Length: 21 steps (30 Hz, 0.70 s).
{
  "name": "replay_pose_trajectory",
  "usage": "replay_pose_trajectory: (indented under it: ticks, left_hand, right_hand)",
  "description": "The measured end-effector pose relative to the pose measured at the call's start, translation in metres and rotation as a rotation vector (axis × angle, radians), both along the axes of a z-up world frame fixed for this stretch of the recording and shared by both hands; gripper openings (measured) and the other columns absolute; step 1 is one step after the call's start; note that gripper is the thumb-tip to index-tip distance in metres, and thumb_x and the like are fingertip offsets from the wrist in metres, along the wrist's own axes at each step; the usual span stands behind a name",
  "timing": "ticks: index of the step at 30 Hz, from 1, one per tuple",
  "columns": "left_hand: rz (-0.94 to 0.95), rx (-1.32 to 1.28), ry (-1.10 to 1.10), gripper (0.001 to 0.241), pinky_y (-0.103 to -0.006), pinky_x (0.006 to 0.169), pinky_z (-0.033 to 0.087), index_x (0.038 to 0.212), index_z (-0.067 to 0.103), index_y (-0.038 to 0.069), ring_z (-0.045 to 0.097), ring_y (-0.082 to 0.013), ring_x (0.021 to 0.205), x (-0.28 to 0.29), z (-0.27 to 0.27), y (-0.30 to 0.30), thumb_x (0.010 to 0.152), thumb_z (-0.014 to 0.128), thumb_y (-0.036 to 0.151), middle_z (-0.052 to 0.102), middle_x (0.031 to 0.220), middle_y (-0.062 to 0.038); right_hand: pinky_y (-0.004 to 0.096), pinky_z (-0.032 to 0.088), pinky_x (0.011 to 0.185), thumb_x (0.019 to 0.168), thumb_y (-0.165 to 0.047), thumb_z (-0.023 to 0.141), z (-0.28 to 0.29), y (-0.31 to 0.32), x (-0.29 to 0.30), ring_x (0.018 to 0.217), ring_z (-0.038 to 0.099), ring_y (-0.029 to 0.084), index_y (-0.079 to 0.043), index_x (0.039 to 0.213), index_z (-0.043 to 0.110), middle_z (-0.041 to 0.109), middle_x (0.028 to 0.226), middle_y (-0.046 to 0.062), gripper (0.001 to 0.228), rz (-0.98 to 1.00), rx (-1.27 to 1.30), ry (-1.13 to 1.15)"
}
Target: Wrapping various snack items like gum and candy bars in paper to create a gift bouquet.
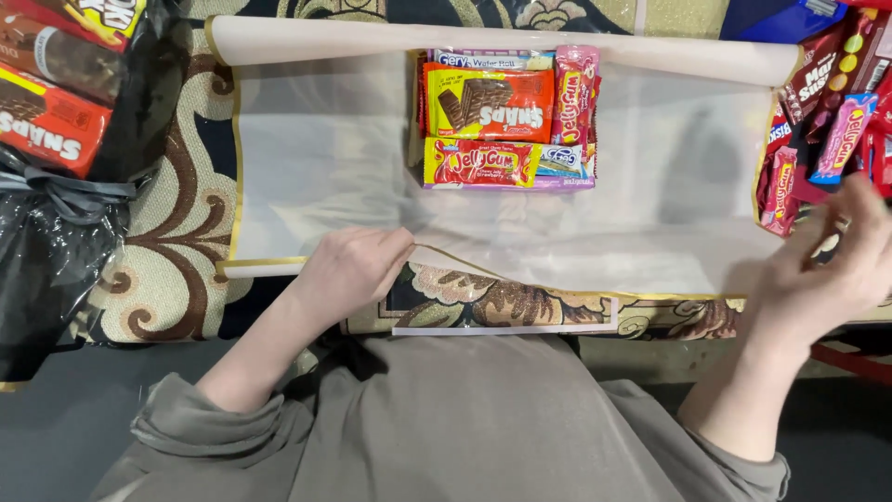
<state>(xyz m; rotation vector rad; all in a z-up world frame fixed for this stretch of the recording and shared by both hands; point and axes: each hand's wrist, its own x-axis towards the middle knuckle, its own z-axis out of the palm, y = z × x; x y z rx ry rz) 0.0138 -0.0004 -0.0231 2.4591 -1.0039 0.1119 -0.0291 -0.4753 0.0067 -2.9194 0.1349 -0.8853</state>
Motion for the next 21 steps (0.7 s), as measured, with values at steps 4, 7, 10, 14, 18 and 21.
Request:
replay_pose_trajectory:
  ticks: [4,7,10,14,18,21]
  left_hand:
    - [0.084,0.079,0.146,0.019,-0.0433,0.043,0.04,0.085,0.049,0.01,0.053,-0.0305,0.048,0.004,-0.007,-0.001,0.1,0.061,0.011,0.052,0.056,-0.006]
    - [0.097,0.111,0.346,0.013,-0.0509,0.049,0.043,0.091,0.051,0.011,0.06,-0.0388,0.057,0.015,-0.011,0.002,0.101,0.057,0.017,0.06,0.064,-0.011]
    - [0.084,0.148,0.397,0.012,-0.0563,0.053,0.046,0.1,0.056,0.014,0.066,-0.0426,0.066,0.029,-0.015,0.01,0.103,0.055,0.025,0.069,0.075,-0.014]
    - [0.069,0.205,-0.274,0.02,-0.0318,0.069,0.04,0.089,0.059,0.019,0.062,-0.0161,0.071,0.044,-0.015,0.014,0.104,0.068,0.028,0.061,0.074,0.004]
    - [0.133,0.336,-0.577,0.014,-0.0442,0.114,0.036,0.112,0.069,0.015,0.065,-0.0152,0.097,0.037,0.022,-0.008,0.101,0.071,0.007,0.064,0.113,-0.003]
    - [-0.192,0.046,-0.501,0.015,-0.0403,0.106,0.05,0.112,0.066,-0.003,0.065,-0.0269,0.11,0.026,0.006,-0.023,0.105,0.054,0.002,0.067,0.12,-0.016]
  right_hand:
    - [0.041,0.049,0.089,0.114,-0.001,0.056,0.014,0.075,0.003,0.093,0.07,0.03,0.005,0.126,0.069,0.071,0.101,0.013,0.019,0.564,0.158,0.143]
    - [0.04,0.051,0.1,0.097,-0.029,0.066,0.027,0.108,0.012,0.11,0.072,0.027,-0.008,0.123,0.068,0.071,0.128,0.01,0.033,0.827,-0.044,0.323]
    - [0.037,0.054,0.089,0.098,-0.038,0.071,0.021,0.1,0.028,0.094,0.072,0.02,-0.012,0.112,0.071,0.074,0.116,0.004,0.029,0.797,-0.067,0.465]
    - [0.046,0.05,0.06,0.107,-0.037,0.06,-0.01,0.077,0.049,0.073,0.071,0.035,-0.016,0.103,0.068,0.072,0.077,0.009,0.023,0.546,0.046,0.831]
    - [0.048,0.052,0.059,0.106,-0.046,0.065,-0.023,0.082,0.06,0.071,0.07,0.035,-0.021,0.1,0.069,0.069,0.07,0.007,0.026,0.468,-0.088,0.758]
    - [0.043,0.054,0.059,0.103,-0.054,0.069,-0.031,0.088,0.063,0.07,0.072,0.03,-0.026,0.095,0.073,0.073,0.076,0.001,0.03,0.479,-0.147,0.67]
